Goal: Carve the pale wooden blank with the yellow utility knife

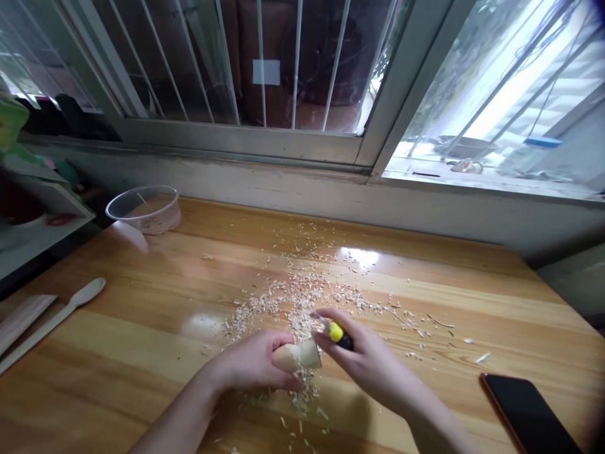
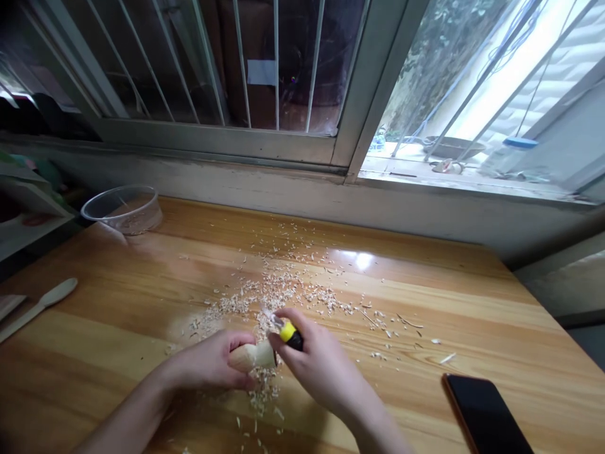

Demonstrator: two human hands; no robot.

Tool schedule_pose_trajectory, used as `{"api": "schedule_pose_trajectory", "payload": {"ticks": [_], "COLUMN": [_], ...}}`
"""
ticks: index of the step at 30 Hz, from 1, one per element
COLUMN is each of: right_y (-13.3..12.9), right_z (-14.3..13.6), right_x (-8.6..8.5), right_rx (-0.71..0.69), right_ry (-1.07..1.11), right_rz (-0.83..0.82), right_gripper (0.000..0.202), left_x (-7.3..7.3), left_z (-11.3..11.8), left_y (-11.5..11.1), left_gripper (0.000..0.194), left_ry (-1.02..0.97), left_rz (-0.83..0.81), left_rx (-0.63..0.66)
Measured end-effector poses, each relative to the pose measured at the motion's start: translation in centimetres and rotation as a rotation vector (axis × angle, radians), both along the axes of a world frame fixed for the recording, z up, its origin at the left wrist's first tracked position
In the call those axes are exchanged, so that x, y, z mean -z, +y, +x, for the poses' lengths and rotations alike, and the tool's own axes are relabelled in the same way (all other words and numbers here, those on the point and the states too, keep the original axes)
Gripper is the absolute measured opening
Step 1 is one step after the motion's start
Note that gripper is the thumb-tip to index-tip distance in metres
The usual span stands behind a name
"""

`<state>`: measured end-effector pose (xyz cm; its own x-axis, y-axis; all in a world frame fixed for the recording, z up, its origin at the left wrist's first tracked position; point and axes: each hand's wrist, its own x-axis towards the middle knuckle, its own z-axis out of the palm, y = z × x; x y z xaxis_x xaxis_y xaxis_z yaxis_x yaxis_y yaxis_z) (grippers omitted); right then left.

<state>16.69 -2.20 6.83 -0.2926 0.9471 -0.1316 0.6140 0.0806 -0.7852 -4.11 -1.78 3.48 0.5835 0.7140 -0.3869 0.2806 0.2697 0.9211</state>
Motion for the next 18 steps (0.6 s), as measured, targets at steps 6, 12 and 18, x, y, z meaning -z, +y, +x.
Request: {"api": "schedule_pose_trajectory", "payload": {"ticks": [6, 12, 18], "right_y": [0.1, 1.1, 0.3], "right_z": [-0.6, -0.7, -2.0], "right_x": [1.5, 2.0, 2.2], "right_rx": [-0.100, 0.136, 0.148], "right_ry": [0.170, 0.657, 0.718], "right_rz": [-0.222, -0.547, -0.594], "right_gripper": [0.009, 0.039, 0.046], "left_x": [1.0, 1.7, 2.1], "left_z": [0.0, 0.8, 3.9], "left_y": [0.6, 1.5, -0.3], "left_gripper": [0.025, 0.038, 0.037], "left_ry": [-0.405, -0.697, -0.780], "left_rz": [-0.198, -0.137, -0.281], "left_rx": [-0.162, -0.506, -0.505]}}
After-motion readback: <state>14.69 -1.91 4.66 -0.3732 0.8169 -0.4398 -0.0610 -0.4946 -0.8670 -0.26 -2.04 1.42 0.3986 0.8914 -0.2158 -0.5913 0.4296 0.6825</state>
